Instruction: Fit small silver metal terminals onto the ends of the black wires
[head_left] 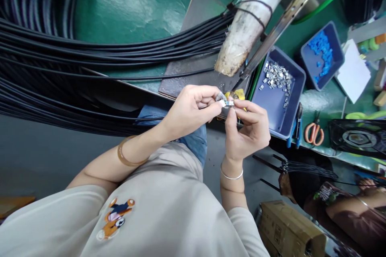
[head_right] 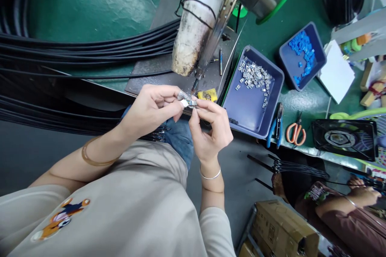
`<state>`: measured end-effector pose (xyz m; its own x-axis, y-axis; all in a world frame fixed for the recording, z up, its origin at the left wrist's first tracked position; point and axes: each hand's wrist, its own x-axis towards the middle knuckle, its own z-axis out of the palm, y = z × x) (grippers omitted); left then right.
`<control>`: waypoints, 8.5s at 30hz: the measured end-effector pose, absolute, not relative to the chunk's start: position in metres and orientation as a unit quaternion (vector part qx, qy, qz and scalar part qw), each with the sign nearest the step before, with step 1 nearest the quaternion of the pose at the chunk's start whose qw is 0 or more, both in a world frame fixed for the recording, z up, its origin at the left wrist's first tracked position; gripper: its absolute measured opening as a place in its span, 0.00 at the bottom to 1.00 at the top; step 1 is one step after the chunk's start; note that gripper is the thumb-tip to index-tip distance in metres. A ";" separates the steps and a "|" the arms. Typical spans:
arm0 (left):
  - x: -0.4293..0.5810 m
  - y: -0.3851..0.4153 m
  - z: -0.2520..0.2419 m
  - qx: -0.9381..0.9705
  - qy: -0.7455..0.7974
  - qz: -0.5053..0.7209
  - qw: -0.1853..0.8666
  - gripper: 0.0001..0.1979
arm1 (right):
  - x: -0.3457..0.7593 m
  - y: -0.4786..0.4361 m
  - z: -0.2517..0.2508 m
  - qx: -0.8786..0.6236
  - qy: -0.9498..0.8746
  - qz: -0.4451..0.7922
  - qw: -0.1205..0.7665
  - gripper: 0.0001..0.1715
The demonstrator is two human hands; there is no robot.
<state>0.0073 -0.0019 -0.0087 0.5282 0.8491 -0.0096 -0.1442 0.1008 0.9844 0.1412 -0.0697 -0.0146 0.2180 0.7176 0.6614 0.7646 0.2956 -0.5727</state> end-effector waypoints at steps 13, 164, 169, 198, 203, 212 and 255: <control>0.011 0.005 -0.004 0.560 0.320 0.391 0.656 0.09 | 0.141 -0.062 -0.011 -0.590 -0.630 -0.036 0.503 0.08; -0.013 -0.012 -0.005 0.594 0.251 0.366 0.671 0.06 | 0.141 -0.087 0.011 -0.638 -0.537 0.178 0.522 0.06; -0.011 -0.014 -0.006 0.620 0.259 0.380 0.636 0.05 | 0.135 -0.093 0.017 -0.676 -0.599 0.036 0.427 0.11; -0.001 0.000 -0.006 0.495 0.269 0.394 0.726 0.05 | 0.140 -0.073 0.001 -0.537 -0.557 -0.051 0.631 0.15; 0.003 0.001 -0.009 0.505 0.279 0.403 0.711 0.08 | 0.140 -0.074 -0.008 -0.561 -0.611 -0.090 0.552 0.14; 0.012 0.008 -0.012 0.517 0.271 0.428 0.690 0.07 | 0.138 -0.069 -0.014 -0.588 -0.610 -0.007 0.531 0.09; 0.009 0.010 -0.006 0.546 0.306 0.415 0.660 0.07 | 0.143 -0.068 -0.012 -0.584 -0.643 -0.015 0.496 0.09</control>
<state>0.0095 0.0104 -0.0062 0.4675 0.8826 0.0490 -0.2135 0.0590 0.9752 0.1428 -0.0676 -0.0118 0.1736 0.7353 0.6552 0.7650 0.3183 -0.5598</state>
